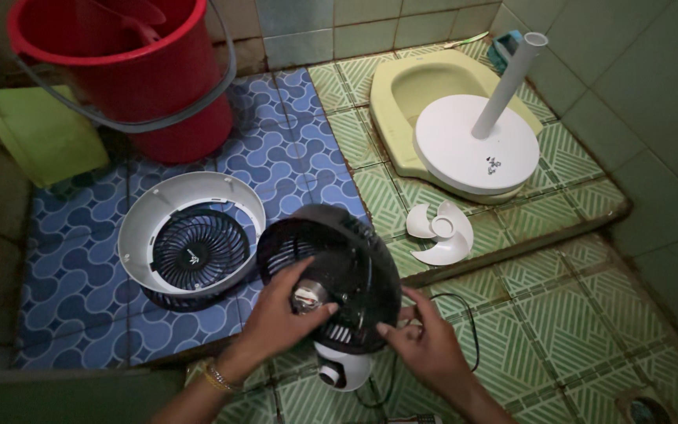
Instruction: The person services a small table fan on the bathroom floor. The fan is already partially disassembled with its front cover, blades and rear grille set aside. The person holds the fan housing steady and uses a screwdriver to unscrew fasteners from the rear motor cover, then works on the motor area by hand, repositioning the fan repeatedly while continuing to unscrew and adjust components.
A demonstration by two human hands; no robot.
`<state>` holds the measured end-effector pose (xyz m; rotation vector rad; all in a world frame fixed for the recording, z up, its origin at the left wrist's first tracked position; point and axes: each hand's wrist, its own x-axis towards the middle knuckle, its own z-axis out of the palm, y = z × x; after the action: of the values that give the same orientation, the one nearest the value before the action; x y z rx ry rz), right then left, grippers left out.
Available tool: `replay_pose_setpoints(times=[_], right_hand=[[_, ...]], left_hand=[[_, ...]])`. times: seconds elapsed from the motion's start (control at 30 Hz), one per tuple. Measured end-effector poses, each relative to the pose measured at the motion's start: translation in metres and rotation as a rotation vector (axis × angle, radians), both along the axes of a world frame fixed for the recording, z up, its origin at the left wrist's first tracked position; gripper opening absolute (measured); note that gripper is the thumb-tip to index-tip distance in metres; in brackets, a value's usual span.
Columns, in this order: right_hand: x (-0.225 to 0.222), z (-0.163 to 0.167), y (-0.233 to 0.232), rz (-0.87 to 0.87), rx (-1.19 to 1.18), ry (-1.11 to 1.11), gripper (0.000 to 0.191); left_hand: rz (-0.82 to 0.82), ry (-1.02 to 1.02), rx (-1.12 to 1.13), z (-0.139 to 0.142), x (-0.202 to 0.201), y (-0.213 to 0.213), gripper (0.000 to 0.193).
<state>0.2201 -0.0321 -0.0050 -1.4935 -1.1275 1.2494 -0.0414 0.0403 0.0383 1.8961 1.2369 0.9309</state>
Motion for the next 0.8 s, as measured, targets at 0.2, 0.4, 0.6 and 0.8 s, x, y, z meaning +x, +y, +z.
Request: replay_pose_setpoints(times=[0.2, 0.4, 0.6, 0.8], right_hand=[[0.016, 0.045, 0.0, 0.169, -0.041, 0.165, 0.085], [0.032, 0.054, 0.004, 0.287, 0.175, -0.031, 0.112], [0.032, 0.03, -0.001, 0.357, 0.147, 0.478, 0.119], [0.058, -0.001, -0.005, 0.203, -0.034, 0.478, 0.126]], left_hand=[[0.04, -0.189, -0.198, 0.014, -0.011, 0.006, 0.077], [-0.087, -0.578, -0.438, 0.018, -0.009, 0.004, 0.074], [-0.108, -0.54, -0.474, 0.032, -0.001, -0.001, 0.073], [-0.146, -0.511, -0.504, 0.053, 0.006, -0.013, 0.076]])
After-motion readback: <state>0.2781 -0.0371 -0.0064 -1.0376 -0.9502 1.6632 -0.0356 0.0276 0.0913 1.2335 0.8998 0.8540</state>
